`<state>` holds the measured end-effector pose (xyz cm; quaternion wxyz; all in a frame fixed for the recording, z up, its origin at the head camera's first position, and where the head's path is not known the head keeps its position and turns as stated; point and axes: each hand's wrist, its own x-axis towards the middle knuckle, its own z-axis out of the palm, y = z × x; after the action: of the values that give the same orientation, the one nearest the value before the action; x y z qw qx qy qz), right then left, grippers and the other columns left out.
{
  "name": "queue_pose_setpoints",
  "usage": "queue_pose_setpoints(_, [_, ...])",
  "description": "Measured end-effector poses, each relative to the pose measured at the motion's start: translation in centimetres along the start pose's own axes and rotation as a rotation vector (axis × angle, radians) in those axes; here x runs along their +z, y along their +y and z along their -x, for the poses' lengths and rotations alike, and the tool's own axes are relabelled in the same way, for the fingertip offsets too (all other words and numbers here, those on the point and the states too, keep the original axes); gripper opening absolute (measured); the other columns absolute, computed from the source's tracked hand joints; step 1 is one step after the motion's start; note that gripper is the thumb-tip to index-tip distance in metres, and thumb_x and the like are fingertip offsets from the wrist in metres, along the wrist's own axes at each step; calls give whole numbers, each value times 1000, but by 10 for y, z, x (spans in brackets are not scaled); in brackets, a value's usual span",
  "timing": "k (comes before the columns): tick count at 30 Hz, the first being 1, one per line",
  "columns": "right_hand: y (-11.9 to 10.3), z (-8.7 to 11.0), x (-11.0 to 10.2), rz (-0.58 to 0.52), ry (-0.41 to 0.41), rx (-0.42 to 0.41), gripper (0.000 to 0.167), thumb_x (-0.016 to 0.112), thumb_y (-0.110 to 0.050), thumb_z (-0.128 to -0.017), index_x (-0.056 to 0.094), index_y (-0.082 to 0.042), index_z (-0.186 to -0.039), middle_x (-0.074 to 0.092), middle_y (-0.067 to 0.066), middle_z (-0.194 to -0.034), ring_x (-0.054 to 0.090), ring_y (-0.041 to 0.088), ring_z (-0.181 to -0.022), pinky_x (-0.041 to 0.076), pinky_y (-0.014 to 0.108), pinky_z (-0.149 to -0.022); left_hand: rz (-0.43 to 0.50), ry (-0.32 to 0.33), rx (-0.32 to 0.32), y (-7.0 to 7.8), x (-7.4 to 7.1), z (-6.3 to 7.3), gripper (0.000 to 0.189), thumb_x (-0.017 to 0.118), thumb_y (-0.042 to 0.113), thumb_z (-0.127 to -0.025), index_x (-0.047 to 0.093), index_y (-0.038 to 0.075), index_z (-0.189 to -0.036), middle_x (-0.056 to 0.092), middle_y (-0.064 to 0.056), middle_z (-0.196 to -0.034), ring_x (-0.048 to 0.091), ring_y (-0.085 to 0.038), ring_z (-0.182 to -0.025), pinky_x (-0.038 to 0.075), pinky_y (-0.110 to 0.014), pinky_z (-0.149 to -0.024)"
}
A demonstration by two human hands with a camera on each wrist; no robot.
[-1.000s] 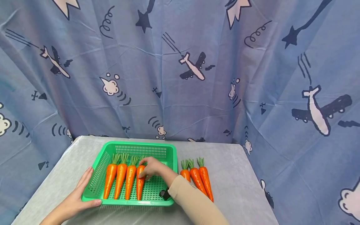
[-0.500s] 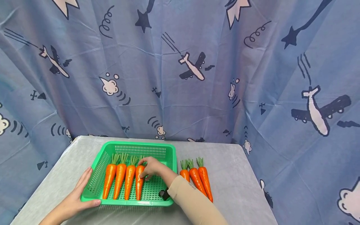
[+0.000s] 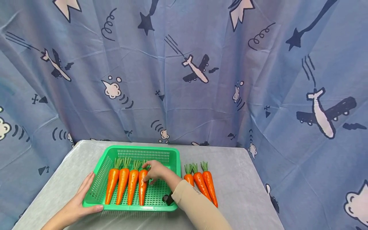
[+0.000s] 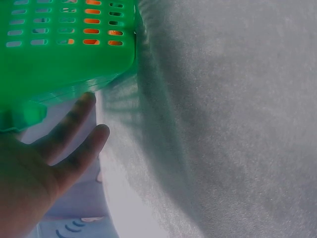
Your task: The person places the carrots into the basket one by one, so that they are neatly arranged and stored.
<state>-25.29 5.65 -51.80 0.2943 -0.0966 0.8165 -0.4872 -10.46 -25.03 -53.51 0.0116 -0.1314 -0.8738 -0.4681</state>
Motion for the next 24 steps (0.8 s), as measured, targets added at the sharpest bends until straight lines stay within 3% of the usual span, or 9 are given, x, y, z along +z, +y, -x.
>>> queue_pose_setpoints(6, [-7,5,-6,0,1,-6,56,77,11,-81,62,-7,-131,53,24,-131,66,31,-88,60,51,-74,4,5,2,0,1,1,122,87,22,-77,2,20,-164,-3,-10,-170,-1,21,-137,20,-71,-108])
queue_pose_setpoints(9, [-11,9,-10,-25,-9,-17,56,76,11,-81,62,-7,-132,53,25,-132,66,33,-90,59,54,-78,-11,13,12,1,2,1,121,86,23,-77,2,20,-164,-2,-9,-170,0,20,-137,17,-32,-118])
queue_pose_setpoints(11, [-14,11,-13,-42,-16,-33,56,76,11,-81,62,-7,-133,53,25,-133,66,33,-91,58,55,-80,-18,18,21,1,2,1,121,86,23,-78,3,19,-164,-2,-9,-170,0,20,-138,13,-9,-107])
queue_pose_setpoints(13, [-16,13,-18,-57,-20,-56,56,77,9,-82,62,-7,-133,53,25,-134,67,31,-91,58,55,-82,-21,19,24,1,2,2,121,86,23,-78,3,19,-164,-2,-9,-170,0,20,-138,11,-1,-97])
queue_pose_setpoints(15, [-18,16,-22,-65,-22,-79,56,78,7,-82,62,-8,-133,54,25,-135,67,30,-91,58,53,-81,-24,17,20,1,2,2,121,86,23,-78,3,19,-164,-2,-8,-170,0,20,-138,15,-9,-107])
queue_pose_setpoints(17, [-19,19,-27,-72,-25,-100,56,79,4,-82,63,-9,-134,53,26,-137,68,29,-91,60,50,-79,-22,11,13,1,2,2,121,86,23,-78,2,19,-164,-2,-8,-170,0,21,-137,21,-31,-118])
queue_pose_setpoints(20, [-23,24,-33,-88,-31,-122,57,79,2,-83,61,-8,-136,52,28,-139,69,32,-95,60,46,-77,-25,8,9,1,1,2,122,86,23,-77,2,19,-164,-3,-9,-170,-1,21,-137,24,-63,-112])
queue_pose_setpoints(21, [-23,26,-35,-93,-32,-129,57,79,2,-84,61,-8,-136,52,28,-140,69,33,-98,60,44,-77,-25,8,8,1,1,2,122,86,23,-77,2,19,-164,-3,-8,-170,-1,21,-137,23,-67,-109])
queue_pose_setpoints(24, [-25,33,-41,-94,-19,-147,56,79,0,-85,60,-8,-137,51,28,-141,67,32,-105,60,44,-77,-31,10,7,1,2,1,122,87,24,-77,2,20,-164,-2,-8,-170,0,20,-138,23,-55,-115])
